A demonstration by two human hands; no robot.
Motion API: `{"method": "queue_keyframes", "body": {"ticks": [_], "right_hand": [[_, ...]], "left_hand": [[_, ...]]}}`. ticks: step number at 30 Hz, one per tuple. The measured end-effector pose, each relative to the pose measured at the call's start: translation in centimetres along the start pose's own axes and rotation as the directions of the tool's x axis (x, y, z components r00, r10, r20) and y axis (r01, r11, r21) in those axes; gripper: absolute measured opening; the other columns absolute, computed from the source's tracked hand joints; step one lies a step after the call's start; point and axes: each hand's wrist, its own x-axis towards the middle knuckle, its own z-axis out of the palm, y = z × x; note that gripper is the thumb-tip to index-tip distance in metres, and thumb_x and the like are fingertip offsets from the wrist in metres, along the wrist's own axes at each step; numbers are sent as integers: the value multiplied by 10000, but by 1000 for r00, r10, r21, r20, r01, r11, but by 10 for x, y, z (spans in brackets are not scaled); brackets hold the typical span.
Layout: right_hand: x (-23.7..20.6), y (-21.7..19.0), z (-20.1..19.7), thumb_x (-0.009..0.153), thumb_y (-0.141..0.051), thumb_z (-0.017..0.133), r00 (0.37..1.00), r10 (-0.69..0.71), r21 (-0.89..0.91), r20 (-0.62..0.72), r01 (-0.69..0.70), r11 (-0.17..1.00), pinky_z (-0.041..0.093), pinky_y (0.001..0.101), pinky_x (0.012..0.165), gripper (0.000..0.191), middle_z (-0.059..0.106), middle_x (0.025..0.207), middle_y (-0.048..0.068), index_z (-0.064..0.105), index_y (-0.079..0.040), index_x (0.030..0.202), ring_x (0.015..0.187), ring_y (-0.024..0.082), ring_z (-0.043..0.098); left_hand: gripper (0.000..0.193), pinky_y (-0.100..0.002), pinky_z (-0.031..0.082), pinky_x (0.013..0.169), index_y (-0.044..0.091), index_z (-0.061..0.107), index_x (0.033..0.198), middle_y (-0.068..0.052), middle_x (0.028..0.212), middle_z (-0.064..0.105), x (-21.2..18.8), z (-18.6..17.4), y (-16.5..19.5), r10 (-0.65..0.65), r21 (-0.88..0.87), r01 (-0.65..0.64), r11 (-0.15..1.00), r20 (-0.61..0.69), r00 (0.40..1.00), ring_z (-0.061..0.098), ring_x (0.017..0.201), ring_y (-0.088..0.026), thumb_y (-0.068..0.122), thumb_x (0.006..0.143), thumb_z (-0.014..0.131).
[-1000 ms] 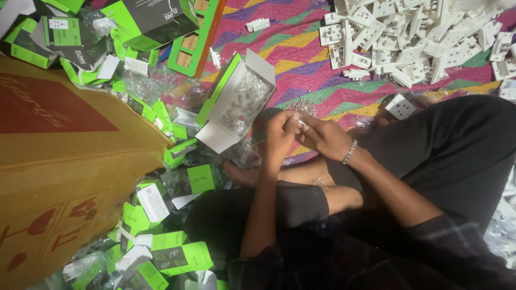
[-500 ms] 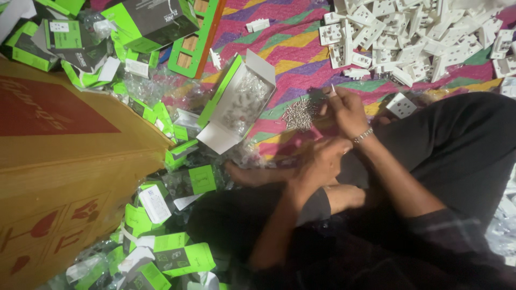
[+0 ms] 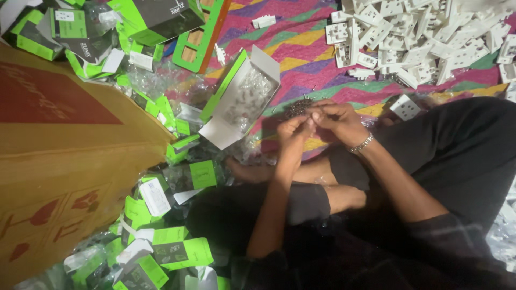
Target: The person sits on a colorful mat and repeatedly picks up small metal screws from a plastic bag, separating them by hand and placing them into a small pile on the mat. The person handles the screws one by one, occasionally adjusting the pile.
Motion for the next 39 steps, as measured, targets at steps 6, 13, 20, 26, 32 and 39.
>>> {"method": "queue_keyframes", "body": {"ticks": [6, 13, 20, 26, 32, 39], "right_hand": [[-7, 8, 0, 1003, -108, 683, 998, -45, 66, -47, 48, 997, 503, 253, 779, 107, 706, 1014, 18, 678, -11, 956, 888, 79, 619], [-8, 26, 4, 1068, -137, 605, 975, 125, 150, -181, -98, 984, 405, 242, 545, 245, 604, 732, -34, 634, -48, 841, 619, 40, 495], [9, -5, -13, 1039, -221, 596, 820, 263, 397, -508, -49, 916, 384, 249, 497, 230, 579, 694, -44, 587, -97, 846, 572, 63, 512], [4, -9, -1, 1055, -255, 647, 870, 197, 228, -451, -102, 968, 310, 221, 472, 264, 514, 658, -80, 600, -129, 829, 523, 25, 409], [5, 0, -2, 1049, -256, 661, 872, 211, 262, -441, -99, 960, 332, 220, 477, 291, 556, 658, -70, 597, -126, 797, 530, 24, 440], [4, -2, 1, 1029, -236, 644, 854, 266, 261, -448, -159, 952, 368, 213, 483, 247, 621, 677, -56, 628, -126, 808, 537, 23, 497]], "left_hand": [[170, -322, 567, 682, -65, 698, 1002, -108, 833, 710, 0, 1, 15, 123, 380, -165, 910, 132, 984, 668, 734, -145, 92, 993, 634], [191, -366, 554, 737, -18, 710, 1030, -191, 879, 733, 0, 0, 54, 67, 640, -354, 682, 428, 901, 734, 778, -232, 135, 926, 665], [134, -388, 546, 732, 16, 780, 923, -199, 834, 750, -10, -2, 46, -50, 726, -393, 564, 505, 862, 734, 763, -276, 112, 852, 721], [350, -417, 511, 585, 18, 703, 1236, -223, 733, 669, 12, -7, 43, 136, 794, -121, 595, 49, 989, 610, 582, -297, 102, 897, 706], [312, -382, 521, 603, 12, 659, 1265, -163, 693, 675, 15, -9, 40, 235, 771, -184, 609, 46, 971, 655, 587, -244, 136, 980, 687], [270, -359, 539, 681, -2, 600, 1200, -164, 824, 727, 17, -17, 29, 300, 760, -248, 601, 74, 951, 702, 720, -244, 67, 945, 662]]}}
